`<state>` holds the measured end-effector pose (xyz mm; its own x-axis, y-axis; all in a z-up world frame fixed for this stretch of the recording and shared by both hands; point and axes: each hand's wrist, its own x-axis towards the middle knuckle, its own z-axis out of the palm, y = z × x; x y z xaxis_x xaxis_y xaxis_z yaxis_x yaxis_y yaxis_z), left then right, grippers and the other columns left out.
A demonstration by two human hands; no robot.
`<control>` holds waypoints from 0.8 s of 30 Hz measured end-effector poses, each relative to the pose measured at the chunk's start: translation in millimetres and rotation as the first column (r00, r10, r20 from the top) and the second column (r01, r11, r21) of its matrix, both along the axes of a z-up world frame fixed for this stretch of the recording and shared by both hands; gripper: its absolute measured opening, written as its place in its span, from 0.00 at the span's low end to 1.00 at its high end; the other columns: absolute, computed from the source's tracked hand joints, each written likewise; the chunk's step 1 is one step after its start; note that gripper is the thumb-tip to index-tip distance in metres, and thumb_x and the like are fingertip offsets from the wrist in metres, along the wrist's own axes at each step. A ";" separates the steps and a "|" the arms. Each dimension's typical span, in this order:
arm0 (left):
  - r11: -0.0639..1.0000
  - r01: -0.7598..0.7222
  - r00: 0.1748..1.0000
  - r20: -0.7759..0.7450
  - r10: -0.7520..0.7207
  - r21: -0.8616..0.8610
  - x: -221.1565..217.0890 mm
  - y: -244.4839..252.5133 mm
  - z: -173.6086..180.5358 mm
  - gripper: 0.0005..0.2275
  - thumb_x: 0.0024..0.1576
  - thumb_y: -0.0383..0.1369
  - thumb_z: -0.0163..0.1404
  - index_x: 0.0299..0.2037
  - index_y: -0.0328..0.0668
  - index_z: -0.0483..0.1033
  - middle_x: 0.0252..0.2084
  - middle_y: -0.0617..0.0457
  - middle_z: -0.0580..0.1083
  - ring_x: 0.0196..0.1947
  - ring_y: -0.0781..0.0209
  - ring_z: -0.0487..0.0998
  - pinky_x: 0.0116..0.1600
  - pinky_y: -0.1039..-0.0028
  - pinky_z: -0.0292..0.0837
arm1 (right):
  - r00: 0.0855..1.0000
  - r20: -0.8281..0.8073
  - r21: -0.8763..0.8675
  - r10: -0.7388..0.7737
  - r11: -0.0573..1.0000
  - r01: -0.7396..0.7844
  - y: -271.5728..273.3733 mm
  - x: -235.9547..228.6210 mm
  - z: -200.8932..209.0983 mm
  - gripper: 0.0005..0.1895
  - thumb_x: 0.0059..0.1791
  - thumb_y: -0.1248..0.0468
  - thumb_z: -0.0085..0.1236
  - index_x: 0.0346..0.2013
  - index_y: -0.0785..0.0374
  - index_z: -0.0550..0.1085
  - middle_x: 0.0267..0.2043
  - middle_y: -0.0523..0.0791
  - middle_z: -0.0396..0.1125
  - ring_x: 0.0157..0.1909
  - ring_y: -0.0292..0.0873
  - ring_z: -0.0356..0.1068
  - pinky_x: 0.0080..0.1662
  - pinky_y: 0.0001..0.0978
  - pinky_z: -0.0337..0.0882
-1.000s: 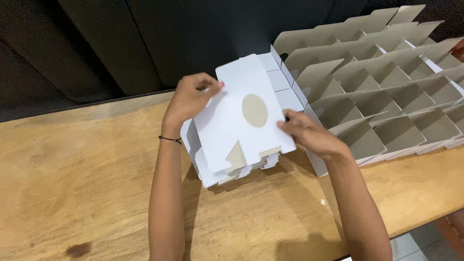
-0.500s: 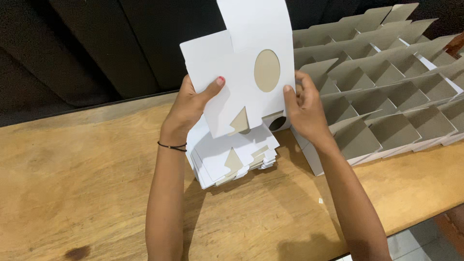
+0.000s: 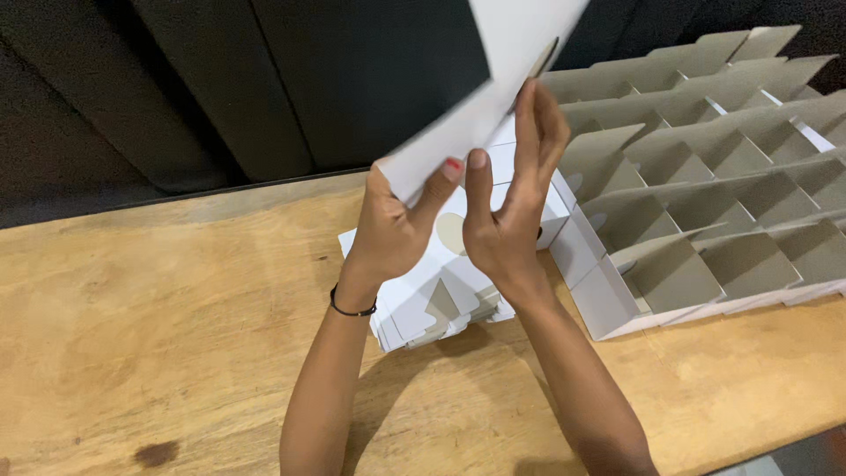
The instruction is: The person folds a flat white cardboard sheet into a small box shape by hand. They fold the side flaps up, tuck the tabs into slots to secure the sides, and then fold the top flaps inward to close the box. The person repeats this process with another sheet, folding and assembling the box on a wooden table.
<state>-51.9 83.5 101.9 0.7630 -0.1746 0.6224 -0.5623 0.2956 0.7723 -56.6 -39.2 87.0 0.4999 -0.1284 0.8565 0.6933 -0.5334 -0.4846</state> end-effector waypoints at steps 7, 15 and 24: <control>0.987 0.040 0.959 0.273 -0.081 0.154 -10.6 19.1 15.2 0.19 0.71 0.39 0.38 0.68 0.36 0.60 0.71 0.45 0.62 0.76 0.51 0.62 0.83 0.62 0.58 | 0.989 0.075 0.028 0.124 0.992 -0.127 3.4 -3.4 8.0 0.25 0.59 0.57 0.48 0.70 0.60 0.58 0.62 0.51 0.54 0.68 0.47 0.55 0.70 0.41 0.59; 0.997 -0.028 0.994 0.109 0.020 0.066 -2.7 16.7 -1.2 0.24 0.64 0.44 0.45 0.62 0.32 0.64 0.60 0.48 0.68 0.61 0.61 0.67 0.68 0.73 0.60 | 0.987 0.119 -0.048 0.109 0.993 -0.104 -4.3 -5.7 12.3 0.24 0.55 0.60 0.57 0.63 0.62 0.63 0.59 0.53 0.58 0.62 0.52 0.61 0.67 0.45 0.63; 0.966 -0.145 0.970 0.226 0.095 0.214 -8.8 7.1 10.4 0.32 0.65 0.53 0.38 0.70 0.36 0.56 0.73 0.44 0.59 0.75 0.55 0.60 0.80 0.62 0.56 | 0.940 -0.139 -0.025 0.312 0.948 -0.319 -21.3 -10.7 32.6 0.37 0.41 0.56 0.70 0.51 0.65 0.55 0.48 0.44 0.48 0.51 0.40 0.55 0.55 0.30 0.59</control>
<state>-60.8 90.7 112.2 0.6421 -0.2457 0.7262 -0.7406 0.0461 0.6704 -67.3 -60.5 119.6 0.6168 0.0924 0.7816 0.7614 -0.3217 -0.5629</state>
